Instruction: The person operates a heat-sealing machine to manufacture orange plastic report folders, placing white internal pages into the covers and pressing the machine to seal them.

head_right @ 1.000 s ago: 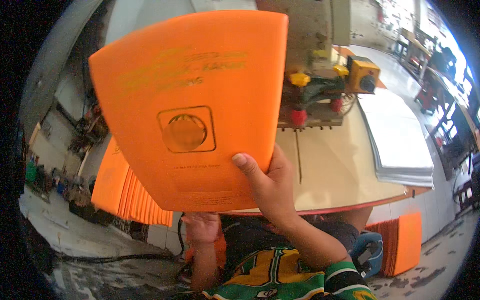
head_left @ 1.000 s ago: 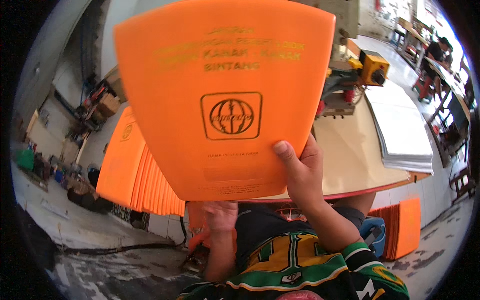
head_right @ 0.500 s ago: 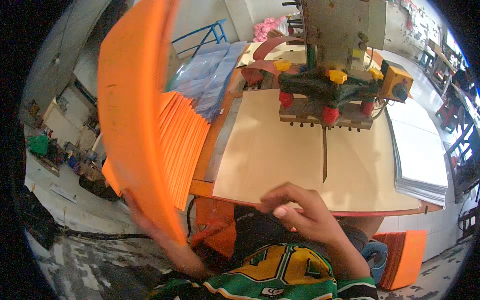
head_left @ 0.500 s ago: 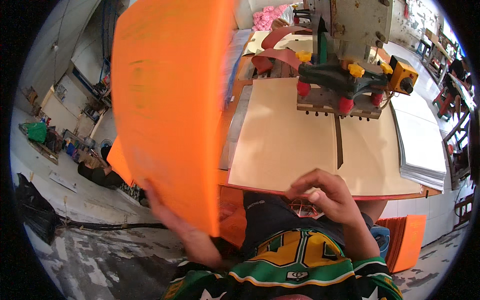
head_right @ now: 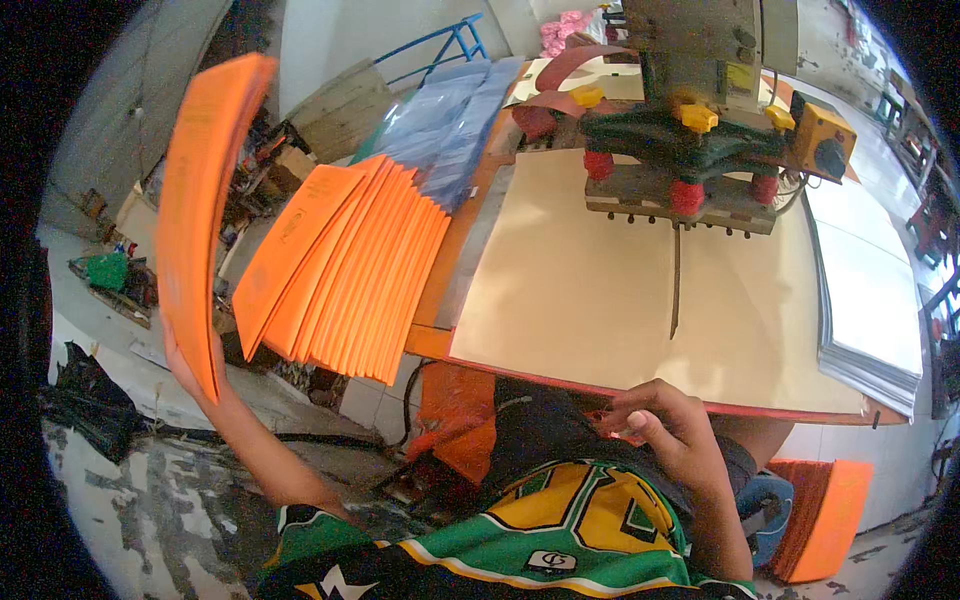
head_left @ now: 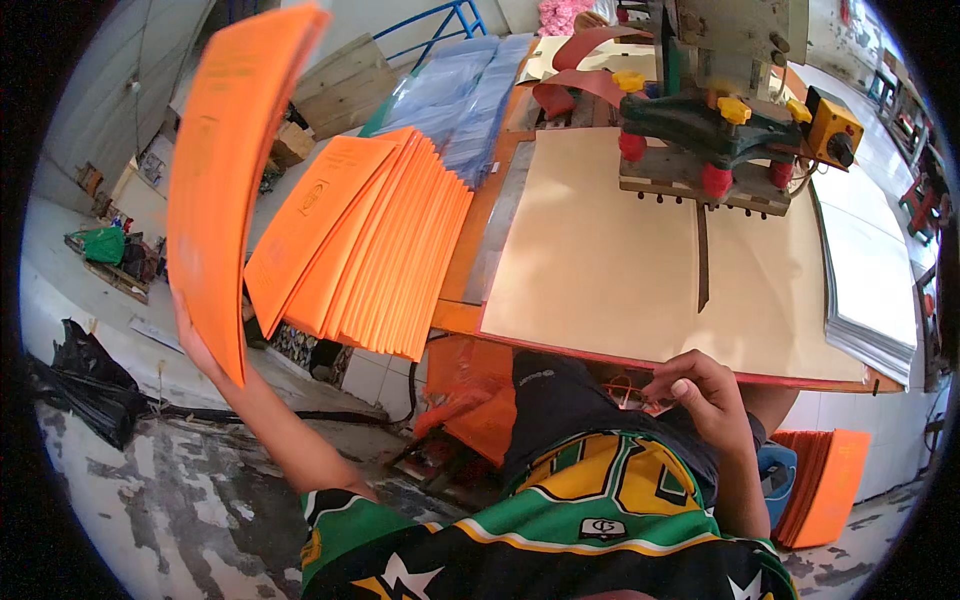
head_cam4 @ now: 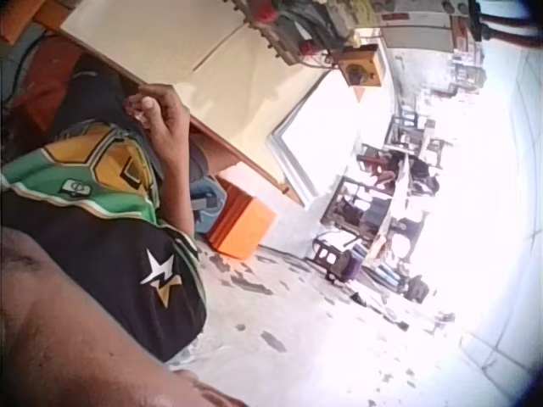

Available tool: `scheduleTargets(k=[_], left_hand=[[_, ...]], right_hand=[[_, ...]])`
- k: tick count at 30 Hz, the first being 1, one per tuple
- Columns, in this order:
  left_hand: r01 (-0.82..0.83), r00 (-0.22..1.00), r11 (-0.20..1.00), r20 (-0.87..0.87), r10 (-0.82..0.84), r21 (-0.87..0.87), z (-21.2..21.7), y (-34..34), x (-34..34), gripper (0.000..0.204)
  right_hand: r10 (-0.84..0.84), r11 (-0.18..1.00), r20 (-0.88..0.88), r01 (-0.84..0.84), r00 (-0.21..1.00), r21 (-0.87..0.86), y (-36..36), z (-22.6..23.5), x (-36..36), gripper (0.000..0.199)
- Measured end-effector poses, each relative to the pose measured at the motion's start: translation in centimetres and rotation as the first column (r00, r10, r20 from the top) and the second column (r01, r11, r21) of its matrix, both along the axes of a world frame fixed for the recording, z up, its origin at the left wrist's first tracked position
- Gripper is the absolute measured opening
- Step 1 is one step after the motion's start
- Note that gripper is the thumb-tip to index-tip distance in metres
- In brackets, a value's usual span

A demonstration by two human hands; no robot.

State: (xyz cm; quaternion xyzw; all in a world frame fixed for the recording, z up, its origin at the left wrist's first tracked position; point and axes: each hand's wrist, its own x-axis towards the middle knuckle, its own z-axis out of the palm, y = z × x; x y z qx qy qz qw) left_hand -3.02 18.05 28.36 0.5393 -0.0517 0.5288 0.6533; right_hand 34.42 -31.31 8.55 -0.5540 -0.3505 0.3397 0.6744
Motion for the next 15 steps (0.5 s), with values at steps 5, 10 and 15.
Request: scheduleTargets(k=[5,10,15], left_hand=[[-0.268,0.936,0.950,-0.278,0.216,-0.164,1.2,5.2,0.4,0.050],[-0.163,0.914,0.946,-0.403,0.038,-0.281,-2.0,11.9,-1.9,0.045],[-0.388,0.867,0.875,-0.436,0.240,-0.291,-2.7,9.8,-0.8,0.046]], right_hand=[[-0.071,0.997,-0.047,0.069,0.996,-0.042,-0.6,-1.8,-0.1,0.023],[-0.090,0.993,-0.038,0.086,0.995,-0.081,-0.9,-3.0,-0.5,0.019],[-0.105,0.991,0.005,0.106,0.994,-0.082,-1.0,-3.0,-0.7,0.017]])
